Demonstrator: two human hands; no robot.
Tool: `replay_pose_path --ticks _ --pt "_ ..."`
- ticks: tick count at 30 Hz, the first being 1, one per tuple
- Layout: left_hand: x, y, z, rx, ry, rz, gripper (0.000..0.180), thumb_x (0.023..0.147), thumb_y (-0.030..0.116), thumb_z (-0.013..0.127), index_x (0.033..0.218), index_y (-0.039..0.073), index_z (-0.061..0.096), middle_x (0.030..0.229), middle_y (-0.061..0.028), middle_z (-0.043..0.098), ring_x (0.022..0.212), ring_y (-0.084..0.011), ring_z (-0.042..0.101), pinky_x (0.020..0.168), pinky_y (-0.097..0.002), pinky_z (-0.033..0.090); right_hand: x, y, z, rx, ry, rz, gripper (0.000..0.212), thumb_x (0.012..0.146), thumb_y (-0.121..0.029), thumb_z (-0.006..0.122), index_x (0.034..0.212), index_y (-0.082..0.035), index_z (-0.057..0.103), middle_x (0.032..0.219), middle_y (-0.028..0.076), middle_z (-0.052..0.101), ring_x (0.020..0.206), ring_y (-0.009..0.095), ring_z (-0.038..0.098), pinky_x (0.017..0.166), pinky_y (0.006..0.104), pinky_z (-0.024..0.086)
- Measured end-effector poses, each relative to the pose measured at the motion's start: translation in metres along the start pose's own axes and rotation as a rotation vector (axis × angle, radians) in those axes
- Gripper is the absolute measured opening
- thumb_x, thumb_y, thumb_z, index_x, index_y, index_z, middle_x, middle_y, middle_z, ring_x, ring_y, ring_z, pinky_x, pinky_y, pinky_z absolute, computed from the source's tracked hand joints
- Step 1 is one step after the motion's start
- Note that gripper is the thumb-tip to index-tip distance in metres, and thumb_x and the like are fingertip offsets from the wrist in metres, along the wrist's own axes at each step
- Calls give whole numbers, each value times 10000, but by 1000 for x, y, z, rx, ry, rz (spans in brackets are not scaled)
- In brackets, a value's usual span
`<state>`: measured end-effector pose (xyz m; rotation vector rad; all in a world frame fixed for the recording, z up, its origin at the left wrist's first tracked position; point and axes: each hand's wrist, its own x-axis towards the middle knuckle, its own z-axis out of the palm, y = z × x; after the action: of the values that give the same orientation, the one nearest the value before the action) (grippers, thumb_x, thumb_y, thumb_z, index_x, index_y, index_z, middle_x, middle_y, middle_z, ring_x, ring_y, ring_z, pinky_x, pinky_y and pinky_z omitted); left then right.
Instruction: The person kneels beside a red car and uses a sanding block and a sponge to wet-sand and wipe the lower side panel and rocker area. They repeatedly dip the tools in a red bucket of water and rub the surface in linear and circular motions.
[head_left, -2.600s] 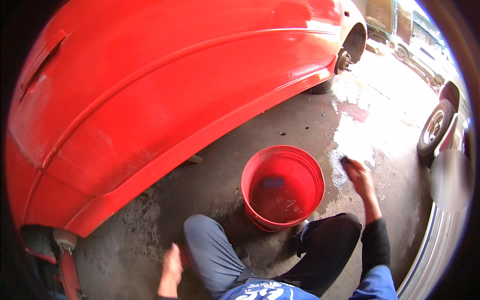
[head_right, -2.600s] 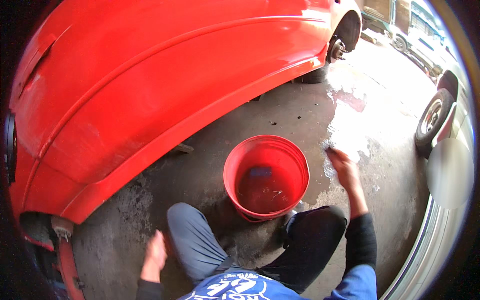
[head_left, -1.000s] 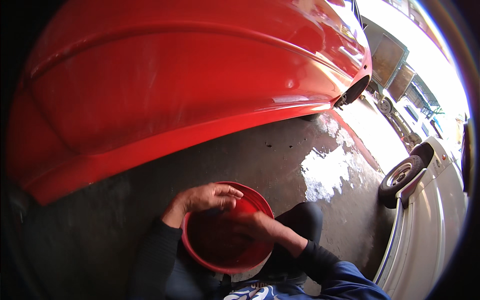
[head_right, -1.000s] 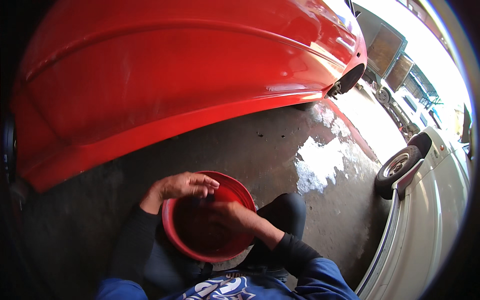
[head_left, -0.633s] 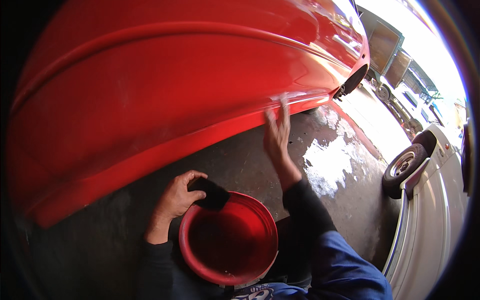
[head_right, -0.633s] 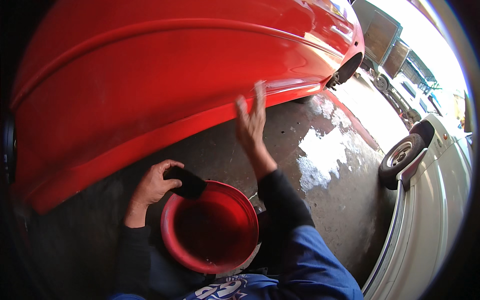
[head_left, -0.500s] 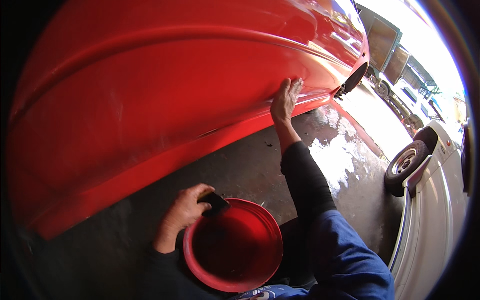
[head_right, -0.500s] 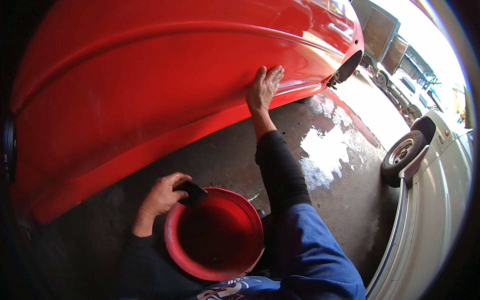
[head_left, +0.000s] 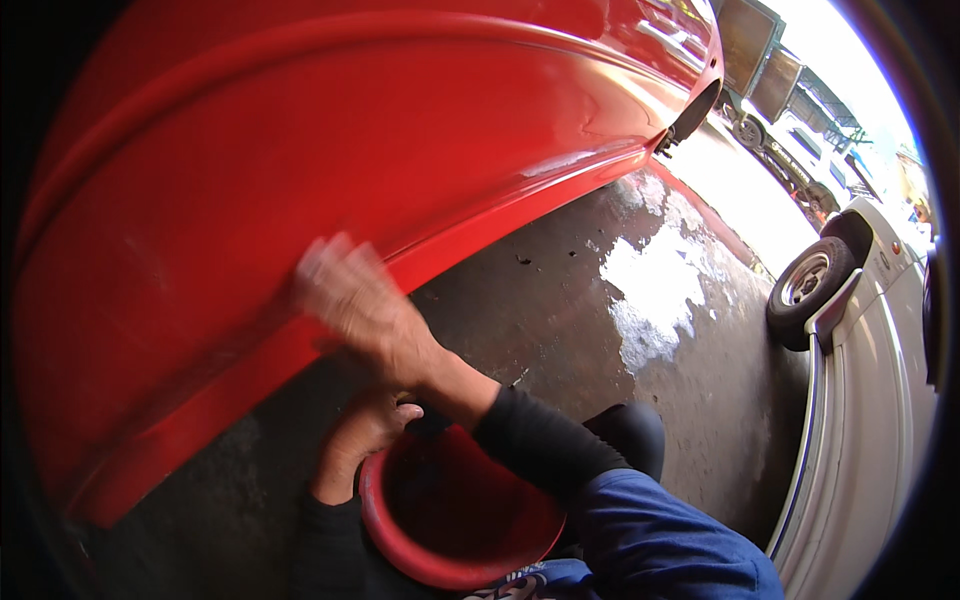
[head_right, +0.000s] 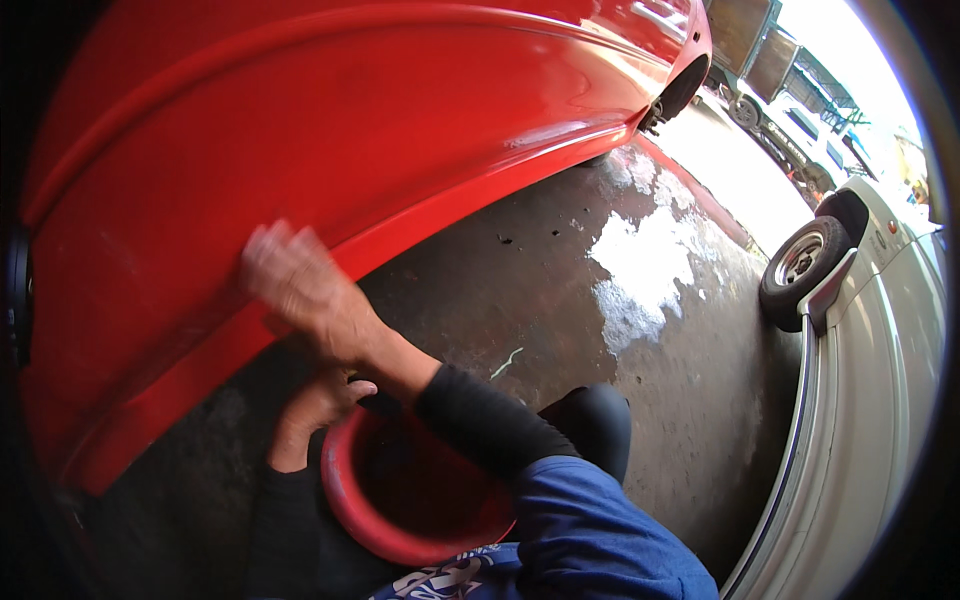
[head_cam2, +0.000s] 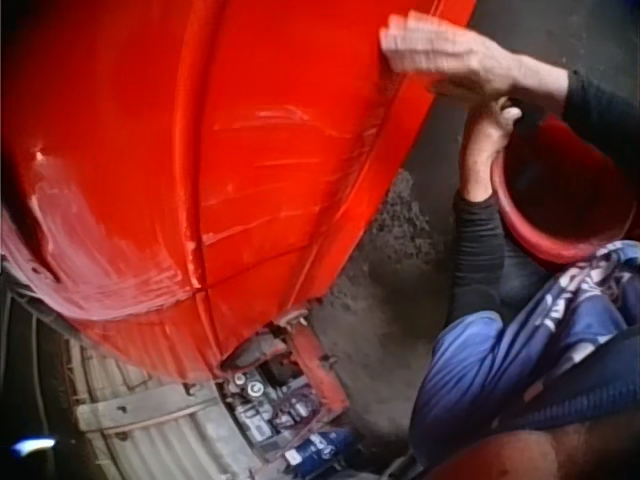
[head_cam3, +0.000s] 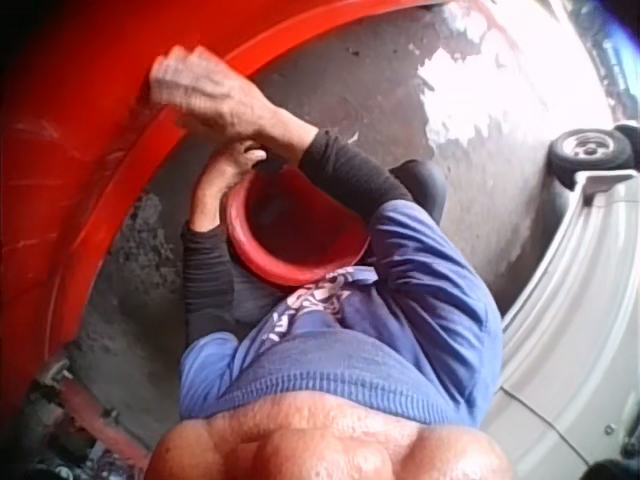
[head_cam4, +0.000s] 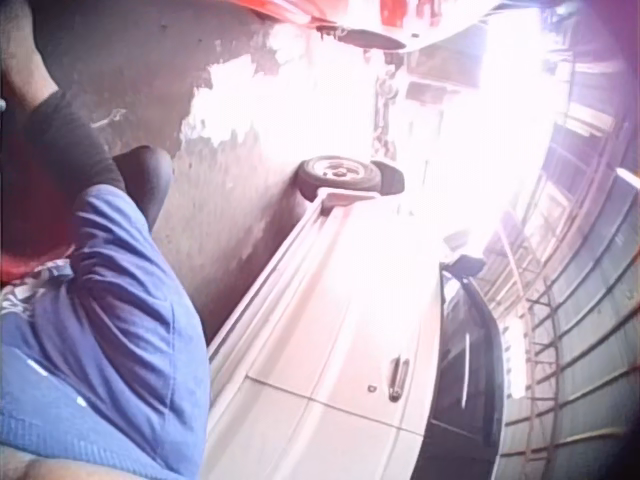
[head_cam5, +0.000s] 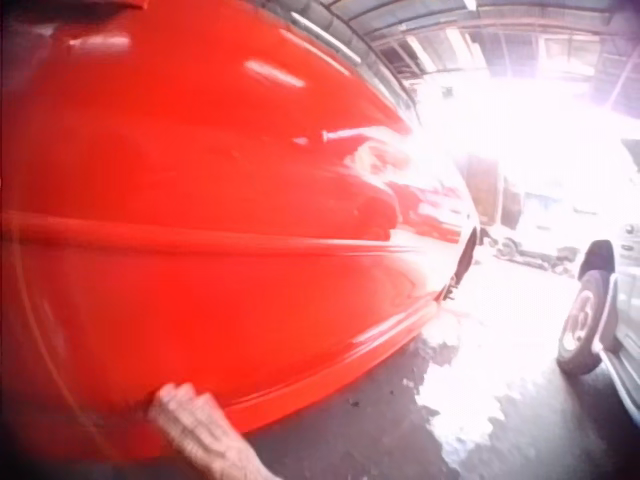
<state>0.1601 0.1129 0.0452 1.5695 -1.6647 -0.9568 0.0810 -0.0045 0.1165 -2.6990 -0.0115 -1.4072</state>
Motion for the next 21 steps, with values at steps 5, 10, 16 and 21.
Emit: replay_pose_path --ticks 5,10,16,21 --pt "-26 -1 -46 174 9 -264 407 729 69 733 1131 62 671 1048 -181 705 1031 -338 679 867 -407 525 -101 -37 -34 725 -250 824 179 902 -105 612 1039 -38 705 1181 173 665 966 276 687 810 407 561" --pt "-28 -1 -64 173 108 -249 432 732 56 708 1161 59 663 1125 -165 695 1099 -315 655 937 -385 501 -232 -74 35 1024 -1486 1189 171 927 -190 609 997 -65 701 1028 118 676 877 210 669 709 398 550" --pt "-50 -1 -61 145 202 -234 441 731 58 728 1165 42 658 1138 -153 693 1108 -293 649 968 -371 481 -374 -109 66 1395 -963 1832 168 937 -221 602 955 -67 667 879 88 647 774 210 638 653 371 524" --pt "-75 -6 -75 160 300 -231 415 738 43 719 1148 44 660 1117 -164 693 1102 -315 650 967 -385 483 -293 -78 30 1896 -820 1860 190 949 -226 594 883 -57 651 756 84 645 665 214 634 585 346 521"
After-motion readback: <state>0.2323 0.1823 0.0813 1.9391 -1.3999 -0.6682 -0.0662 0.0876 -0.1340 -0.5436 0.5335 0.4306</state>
